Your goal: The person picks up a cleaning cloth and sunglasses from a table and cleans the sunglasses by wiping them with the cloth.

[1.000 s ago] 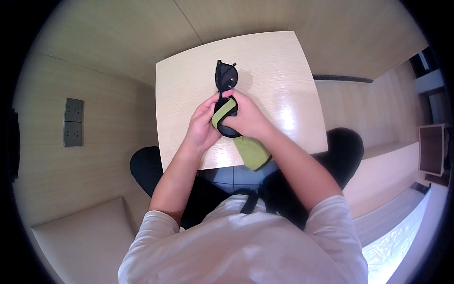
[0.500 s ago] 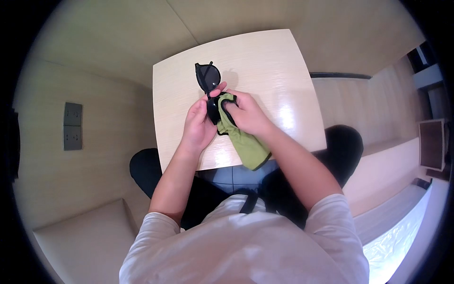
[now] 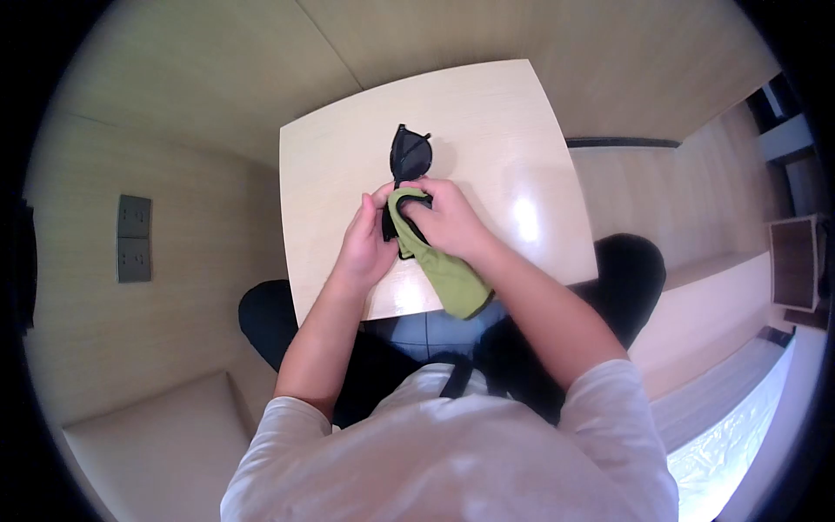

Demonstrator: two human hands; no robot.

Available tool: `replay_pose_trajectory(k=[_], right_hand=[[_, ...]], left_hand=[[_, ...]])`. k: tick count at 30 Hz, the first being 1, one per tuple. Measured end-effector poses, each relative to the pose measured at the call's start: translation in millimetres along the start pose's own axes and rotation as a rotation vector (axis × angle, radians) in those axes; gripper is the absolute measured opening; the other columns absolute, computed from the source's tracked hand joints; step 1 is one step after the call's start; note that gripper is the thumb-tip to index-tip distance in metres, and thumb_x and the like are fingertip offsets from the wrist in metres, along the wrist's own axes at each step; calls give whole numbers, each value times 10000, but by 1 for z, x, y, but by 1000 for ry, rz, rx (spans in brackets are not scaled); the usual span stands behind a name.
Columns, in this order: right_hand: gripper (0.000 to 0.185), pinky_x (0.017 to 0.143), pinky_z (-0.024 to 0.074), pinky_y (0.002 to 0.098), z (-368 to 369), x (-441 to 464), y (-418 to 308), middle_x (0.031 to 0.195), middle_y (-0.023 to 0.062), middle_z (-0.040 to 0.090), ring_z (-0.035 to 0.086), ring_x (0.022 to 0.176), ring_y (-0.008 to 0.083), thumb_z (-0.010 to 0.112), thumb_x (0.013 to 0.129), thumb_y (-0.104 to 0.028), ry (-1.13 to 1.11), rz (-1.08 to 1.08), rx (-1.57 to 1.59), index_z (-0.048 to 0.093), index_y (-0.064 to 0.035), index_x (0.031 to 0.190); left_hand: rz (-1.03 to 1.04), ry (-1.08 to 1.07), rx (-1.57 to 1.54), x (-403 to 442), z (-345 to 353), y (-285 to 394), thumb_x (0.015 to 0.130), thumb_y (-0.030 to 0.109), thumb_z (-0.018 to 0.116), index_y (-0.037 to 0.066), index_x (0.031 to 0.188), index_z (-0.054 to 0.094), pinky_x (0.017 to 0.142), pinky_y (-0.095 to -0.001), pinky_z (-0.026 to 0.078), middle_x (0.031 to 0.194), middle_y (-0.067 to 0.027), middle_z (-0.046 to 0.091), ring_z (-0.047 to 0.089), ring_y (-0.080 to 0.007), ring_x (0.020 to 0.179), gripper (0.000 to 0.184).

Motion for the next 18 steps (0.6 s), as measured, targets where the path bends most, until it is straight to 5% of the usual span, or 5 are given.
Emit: replay_pose_trajectory(k=[2, 6, 11, 14, 18], right_hand=[[243, 911, 493, 299, 0, 3, -1, 1066, 120, 676, 623, 1019, 151, 522, 948, -11, -19, -19, 85, 620, 61, 1158], [342, 917, 488, 297, 1, 3, 0, 1097, 80, 639, 600, 1019, 130, 485, 960, 20, -153, 16, 182, 546, 22, 1297], [485, 1007, 446, 319, 5, -3, -10, 1154, 93, 633, 582, 1121, 179, 613, 840, 88, -242, -58, 179, 524, 5, 1309], [607, 961, 487, 334, 4, -4, -11, 1103, 127, 633, 621, 1064, 234, 716, 707, 42, -143, -132, -61, 490, -13, 1267], [388, 895, 518, 346, 0, 0, 8, 1039, 145, 661, 647, 1004, 240, 710, 762, -53, 117, -160, -198, 611, 5, 1132]], left_hand=[[47, -35, -11, 2, 9, 7, 1068, 490, 301, 10, 1434, 431, 1140, -413, 353, 1479, -126, 470, 462, -238, 1354, 617], [90, -81, -32, 3, 19, 18, 1062, 506, 291, 14, 1459, 410, 1183, -422, 291, 1561, -121, 372, 379, -254, 1424, 643], [112, -72, -56, 3, 18, 20, 1057, 526, 285, 15, 1492, 363, 1184, -421, 289, 1575, -117, 350, 365, -265, 1434, 676], [72, -22, 50, -3, -2, -5, 1035, 589, 269, 37, 1515, 326, 1166, -430, 325, 1540, -119, 391, 406, -268, 1404, 734], [44, -9, 221, -3, -12, -28, 976, 701, 271, 16, 1550, 224, 1160, -399, 324, 1535, -127, 370, 367, -245, 1412, 895]])
Point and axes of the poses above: each hand's wrist, its own x-axis towards the middle knuckle, its own z-axis out of the palm, y = z × x, the point moved 8 cm from there along x, towards the middle knuckle
